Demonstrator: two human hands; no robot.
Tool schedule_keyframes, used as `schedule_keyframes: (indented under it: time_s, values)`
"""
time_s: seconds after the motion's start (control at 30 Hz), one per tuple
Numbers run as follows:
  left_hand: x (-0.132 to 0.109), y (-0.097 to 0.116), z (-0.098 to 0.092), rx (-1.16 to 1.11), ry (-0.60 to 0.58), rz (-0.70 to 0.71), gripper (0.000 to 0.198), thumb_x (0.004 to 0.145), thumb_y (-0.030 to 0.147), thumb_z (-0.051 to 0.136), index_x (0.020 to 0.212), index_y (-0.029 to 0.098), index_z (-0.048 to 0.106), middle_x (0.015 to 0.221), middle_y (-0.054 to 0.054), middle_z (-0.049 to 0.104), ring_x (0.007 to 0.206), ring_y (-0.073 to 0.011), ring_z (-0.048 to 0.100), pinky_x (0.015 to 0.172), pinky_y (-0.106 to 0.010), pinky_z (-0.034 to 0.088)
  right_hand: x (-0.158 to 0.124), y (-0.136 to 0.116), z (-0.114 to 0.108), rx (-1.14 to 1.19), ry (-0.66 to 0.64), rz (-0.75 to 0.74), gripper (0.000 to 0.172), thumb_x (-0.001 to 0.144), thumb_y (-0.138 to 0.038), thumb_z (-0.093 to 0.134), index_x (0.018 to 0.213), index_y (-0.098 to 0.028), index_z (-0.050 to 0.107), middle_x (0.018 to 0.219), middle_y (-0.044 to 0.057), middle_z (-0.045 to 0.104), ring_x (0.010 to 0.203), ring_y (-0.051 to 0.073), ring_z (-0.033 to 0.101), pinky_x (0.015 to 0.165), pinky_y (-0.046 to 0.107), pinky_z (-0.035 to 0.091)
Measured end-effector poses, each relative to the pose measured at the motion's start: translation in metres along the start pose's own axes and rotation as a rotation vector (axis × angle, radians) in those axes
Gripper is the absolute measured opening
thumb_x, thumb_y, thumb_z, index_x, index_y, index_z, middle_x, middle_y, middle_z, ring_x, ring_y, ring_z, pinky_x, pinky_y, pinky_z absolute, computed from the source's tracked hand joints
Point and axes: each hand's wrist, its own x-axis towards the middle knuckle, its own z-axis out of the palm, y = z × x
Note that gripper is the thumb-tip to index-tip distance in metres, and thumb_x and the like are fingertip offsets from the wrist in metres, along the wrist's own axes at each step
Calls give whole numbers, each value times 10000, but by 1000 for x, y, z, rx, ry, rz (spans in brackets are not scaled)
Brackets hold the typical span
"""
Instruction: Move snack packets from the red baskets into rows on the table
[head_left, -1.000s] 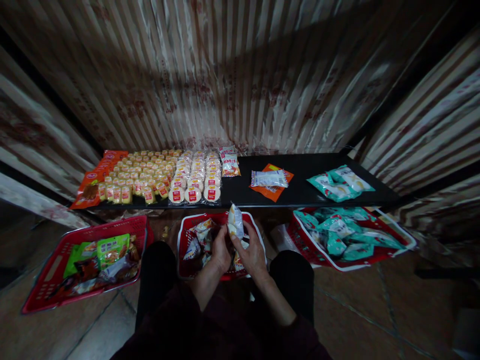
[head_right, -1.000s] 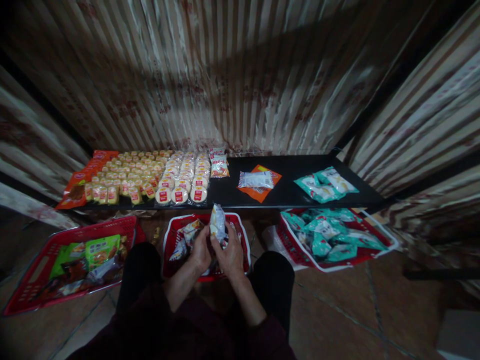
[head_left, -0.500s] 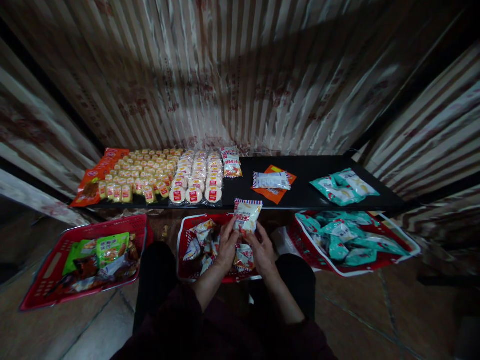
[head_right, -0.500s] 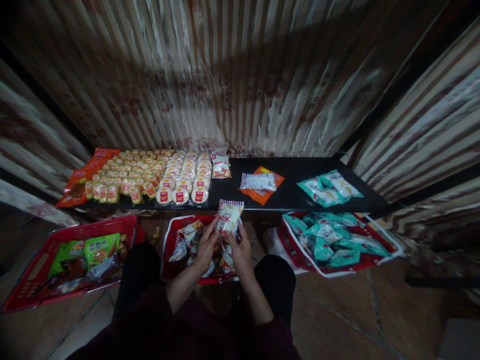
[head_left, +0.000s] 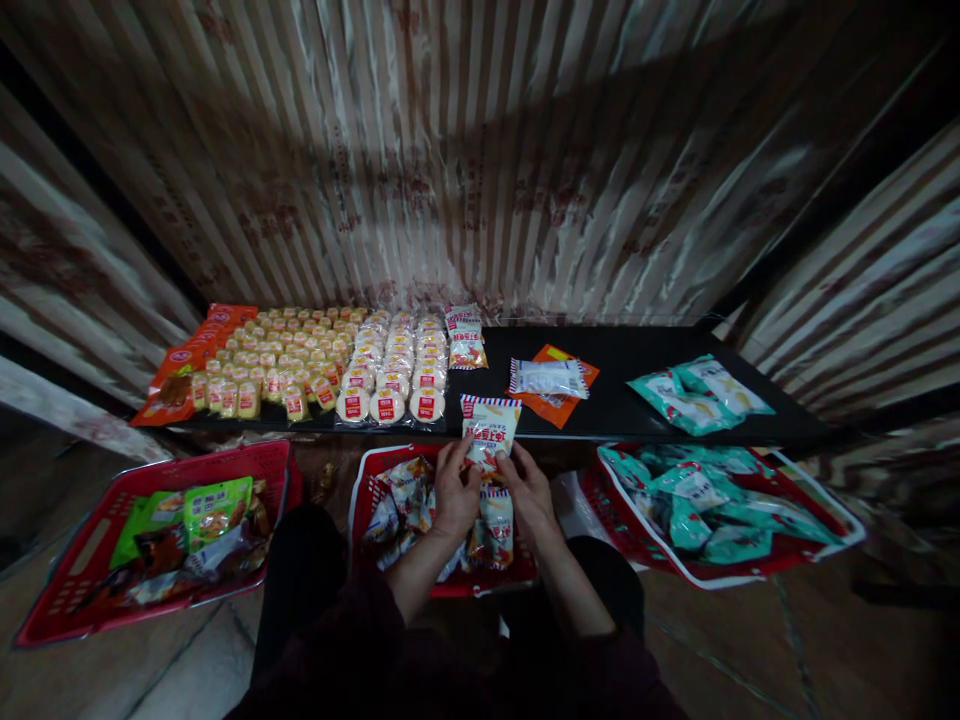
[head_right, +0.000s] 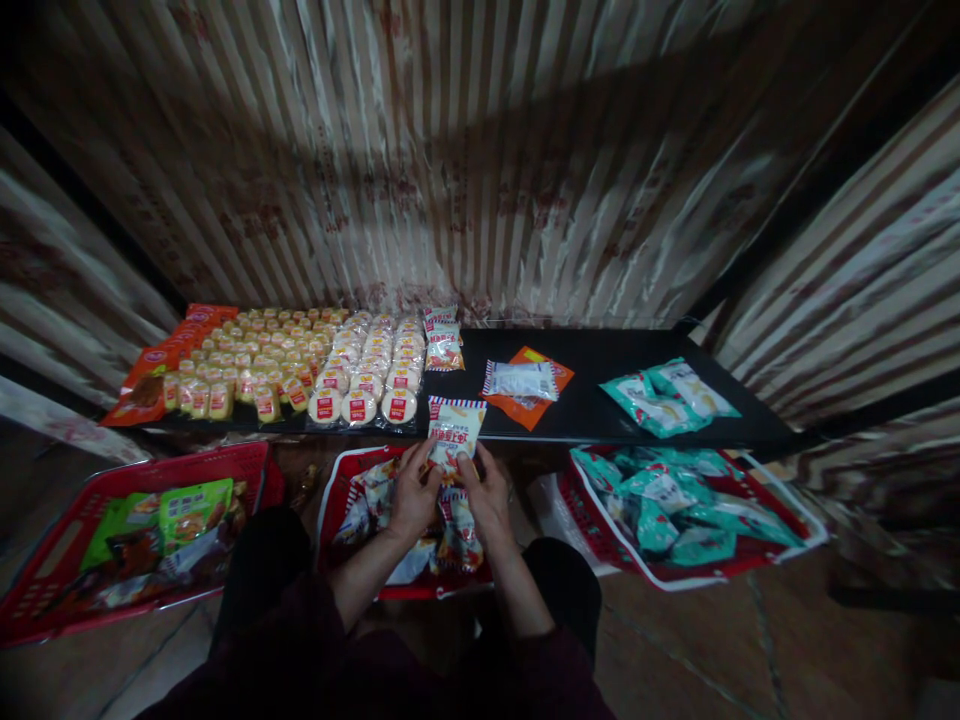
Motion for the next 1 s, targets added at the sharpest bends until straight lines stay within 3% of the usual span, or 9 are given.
schedule_keyframes:
  time_s: [0.17, 0.37, 0.57, 0.8, 1.0]
  values:
    - [22, 7, 3, 61, 20, 22, 456, 774, 125, 492, 1206, 220, 604, 1235, -89, 534, 1183, -205, 502, 1069, -349, 365, 26, 0, 7, -7, -10, 39, 607, 701, -579, 647, 1170, -194, 636, 953, 67, 735, 845, 256, 677, 757, 409, 553]
    - [47, 10, 11, 109, 46, 20, 484, 768, 108, 474, 1230, 206, 581, 1259, -99, 524, 1188, -207, 505, 1068, -340, 371, 58, -4, 17, 22, 15, 32, 612, 695, -555, 663, 1176, -179, 628, 1032, 77, 719, 917, 267, 663, 862, 448, 516]
    - [64, 7, 19, 185, 34, 43, 500, 783, 86, 444, 1261, 176, 555, 1281, -109, 515, 1221, -198, 478, 1085, -329, 360, 75, -9, 22, 84, -7, 40, 630, 684, -564, 674, 1176, -175, 622, 1058, 84, 711, 922, 262, 658, 865, 442, 516]
    - [78, 4, 26, 326, 43, 65, 486, 812, 89, 426, 1288, 100, 525, 1305, -144, 511, 1244, -201, 463, 1101, -330, 348, 96, 3, 25, 87, 40, 72, 580, 700, -573, 649, 1116, -168, 642, 1069, 90, 704, 955, 248, 649, 869, 390, 512]
    - [96, 6, 32, 409, 22, 47, 508, 810, 92, 433, 1312, 116, 506, 1357, -149, 479, 1284, -228, 435, 1111, -370, 341, 114, -2, 30, -1, 4, -4, 594, 728, -586, 603, 1154, -173, 624, 1042, 83, 710, 921, 245, 654, 853, 387, 514]
